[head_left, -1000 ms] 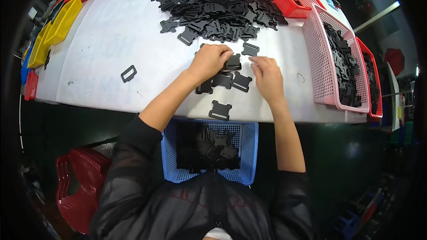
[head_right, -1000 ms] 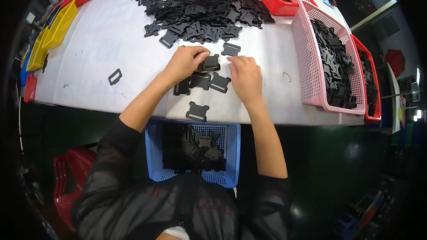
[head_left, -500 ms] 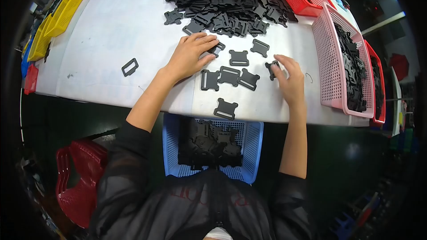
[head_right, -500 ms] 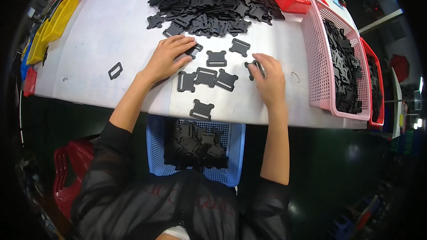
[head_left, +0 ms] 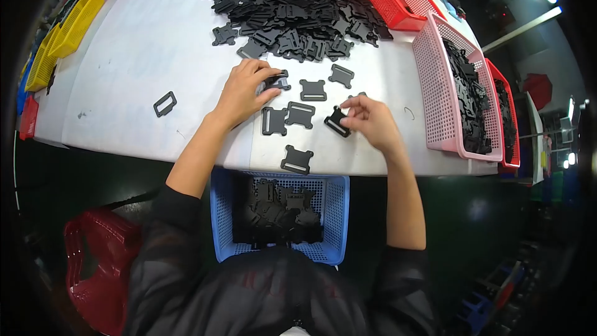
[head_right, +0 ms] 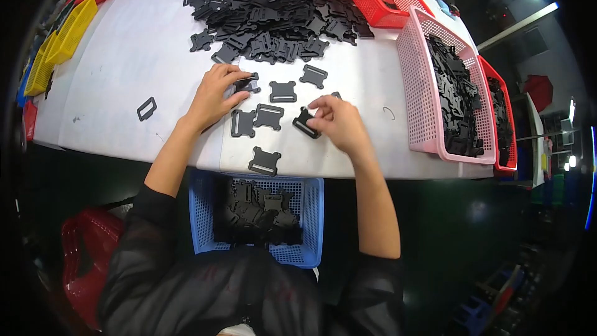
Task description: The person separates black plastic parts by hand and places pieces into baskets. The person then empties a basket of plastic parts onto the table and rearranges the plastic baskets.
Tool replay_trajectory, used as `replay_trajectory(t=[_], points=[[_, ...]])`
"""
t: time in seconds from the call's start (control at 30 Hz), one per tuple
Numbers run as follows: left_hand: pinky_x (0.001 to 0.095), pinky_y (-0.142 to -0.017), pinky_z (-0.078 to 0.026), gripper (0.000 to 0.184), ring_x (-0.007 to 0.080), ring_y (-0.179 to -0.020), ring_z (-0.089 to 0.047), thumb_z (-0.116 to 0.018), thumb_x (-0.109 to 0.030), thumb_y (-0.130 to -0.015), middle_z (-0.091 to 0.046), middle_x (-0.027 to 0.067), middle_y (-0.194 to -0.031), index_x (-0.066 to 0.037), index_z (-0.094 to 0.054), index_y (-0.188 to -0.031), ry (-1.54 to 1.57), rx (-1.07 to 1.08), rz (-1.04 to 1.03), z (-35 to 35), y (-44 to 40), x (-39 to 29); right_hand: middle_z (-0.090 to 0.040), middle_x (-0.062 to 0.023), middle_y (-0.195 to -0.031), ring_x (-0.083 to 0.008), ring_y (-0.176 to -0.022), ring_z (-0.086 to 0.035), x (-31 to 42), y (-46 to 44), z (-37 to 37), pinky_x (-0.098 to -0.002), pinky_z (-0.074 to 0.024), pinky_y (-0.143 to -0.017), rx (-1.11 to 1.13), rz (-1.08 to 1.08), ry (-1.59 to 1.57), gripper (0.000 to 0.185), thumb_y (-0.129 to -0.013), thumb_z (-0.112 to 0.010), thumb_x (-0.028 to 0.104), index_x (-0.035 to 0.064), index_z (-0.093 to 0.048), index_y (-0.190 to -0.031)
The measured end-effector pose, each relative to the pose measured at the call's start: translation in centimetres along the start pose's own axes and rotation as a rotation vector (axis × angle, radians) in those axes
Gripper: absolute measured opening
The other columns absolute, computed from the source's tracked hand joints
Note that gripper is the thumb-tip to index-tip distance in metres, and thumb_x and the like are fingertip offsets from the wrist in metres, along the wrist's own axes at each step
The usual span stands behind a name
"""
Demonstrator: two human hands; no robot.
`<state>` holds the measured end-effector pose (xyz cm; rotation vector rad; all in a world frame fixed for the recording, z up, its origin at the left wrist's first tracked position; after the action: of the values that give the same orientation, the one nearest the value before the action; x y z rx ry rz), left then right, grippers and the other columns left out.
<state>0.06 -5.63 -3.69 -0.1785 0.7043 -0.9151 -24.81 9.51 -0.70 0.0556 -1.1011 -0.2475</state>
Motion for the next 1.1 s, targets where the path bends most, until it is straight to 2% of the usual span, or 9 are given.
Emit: replay_trajectory(t=[0.13,0.2,0.27,0.43,0.57,0.77,0.87,0.9,1.1], points=[[0.0369,-0.093,-0.039,0.034,0.0259,-0.106,-0.051,-0.073,-0.022,-0.077,-0.059,0.0069,-0.107,-0.008,-0.065,-0.107,0.015,-0.017,-0.038,0.0,0.1,0.0,-0.065,-0.0031,-0.084,-0.0090,-0.069,-0.058,3.1,-5.8,8.5,-0.0213,-0.0444,-0.061,-0.244,0.011,-0.017,0.038,-0.075,-0.076,0.007,0.0017,-0.062,-0.111],[0.0373,-0.093,-0.039,0.035,0.0265,-0.107,-0.051,-0.073,-0.022,-0.077,-0.058,0.0075,-0.107,-0.009,-0.065,-0.107,0.009,-0.026,-0.038,0.1,0.0,0.0,-0.066,-0.0097,-0.095,-0.0120,-0.072,-0.062,3.6,-10.1,13.7,-0.0234,-0.0491,-0.062,-0.458,0.152,-0.342,0.058,-0.077,-0.076,0.017,-0.0039,-0.052,-0.125],[0.0376,-0.094,-0.039,0.035,0.0269,-0.107,-0.051,-0.073,-0.023,-0.076,-0.058,0.0077,-0.107,-0.009,-0.065,-0.108,0.006,-0.025,-0.029,-0.1,0.2,0.1,-0.065,-0.0136,-0.099,-0.0153,-0.081,-0.064,6.2,-11.0,16.4,-0.0273,-0.0525,-0.067,-0.657,0.089,-0.245,0.075,-0.077,-0.078,0.026,-0.0059,-0.043,-0.135],[0.0376,-0.095,-0.038,0.041,0.0274,-0.109,-0.050,-0.074,-0.024,-0.076,-0.059,0.0081,-0.110,-0.008,-0.063,-0.112,0.032,-0.003,-0.056,0.4,0.2,0.0,-0.067,-0.0116,-0.096,-0.0175,-0.081,-0.065,5.0,-7.8,12.8,-0.0303,-0.0516,-0.068,-0.403,0.100,0.242,0.050,-0.078,-0.076,0.031,0.0011,-0.064,-0.116],[0.0371,-0.098,-0.038,0.045,0.0271,-0.112,-0.049,-0.074,-0.025,-0.076,-0.059,0.0082,-0.113,-0.008,-0.061,-0.116,0.084,0.032,-0.015,0.8,0.2,0.1,-0.062,-0.0148,-0.100,-0.0265,-0.082,-0.061,0.0,-1.0,2.8,-0.0377,-0.0502,-0.075,-0.378,0.036,0.626,0.055,-0.076,-0.076,0.039,0.0022,-0.064,-0.115],[0.0370,-0.097,-0.041,0.041,0.0268,-0.112,-0.050,-0.073,-0.021,-0.078,-0.059,0.0083,-0.114,-0.009,-0.063,-0.116,0.068,0.065,-0.020,0.9,0.3,0.3,-0.065,-0.0112,-0.093,-0.0259,-0.083,-0.063,-2.2,2.0,-2.3,-0.0352,-0.0514,-0.067,-0.546,0.328,1.038,0.029,-0.086,-0.064,0.018,0.0022,-0.064,-0.111],[0.0363,-0.096,-0.043,0.038,0.0263,-0.111,-0.051,-0.073,-0.018,-0.079,-0.060,0.0075,-0.114,-0.010,-0.064,-0.115,0.050,0.072,-0.050,1.0,0.3,0.3,-0.067,-0.0109,-0.090,-0.0222,-0.077,-0.063,0.0,2.2,-0.9,-0.0326,-0.0503,-0.061,-0.446,0.136,0.477,0.025,-0.087,-0.062,0.015,0.0020,-0.066,-0.107],[0.0362,-0.096,-0.043,0.039,0.0262,-0.111,-0.051,-0.073,-0.018,-0.078,-0.060,0.0079,-0.114,-0.010,-0.064,-0.115,0.056,0.073,-0.051,1.0,0.3,0.3,-0.067,-0.0116,-0.092,-0.0216,-0.074,-0.063,1.3,2.0,-0.7,-0.0335,-0.0498,-0.064,-0.281,-0.087,0.191,0.022,-0.087,-0.062,0.014,0.0017,-0.067,-0.105],[0.0360,-0.099,-0.041,0.040,0.0273,-0.114,-0.051,-0.072,-0.015,-0.080,-0.059,0.0121,-0.116,-0.009,-0.063,-0.118,0.128,0.065,-0.014,0.9,0.2,0.3,-0.064,-0.0112,-0.108,-0.0258,-0.093,-0.060,-1.6,-0.3,-0.1,-0.0367,-0.0467,-0.084,-0.508,0.207,0.408,0.025,-0.088,-0.063,0.016,0.0047,-0.066,-0.110]])
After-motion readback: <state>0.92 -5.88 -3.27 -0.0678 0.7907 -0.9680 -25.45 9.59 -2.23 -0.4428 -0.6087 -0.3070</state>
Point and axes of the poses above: each hand's wrist, its own y-axis away from the middle knuckle, its own z-axis out of the back of the hand, x = y × z, the point moved 1 cm from there along -y, towards the middle knuckle
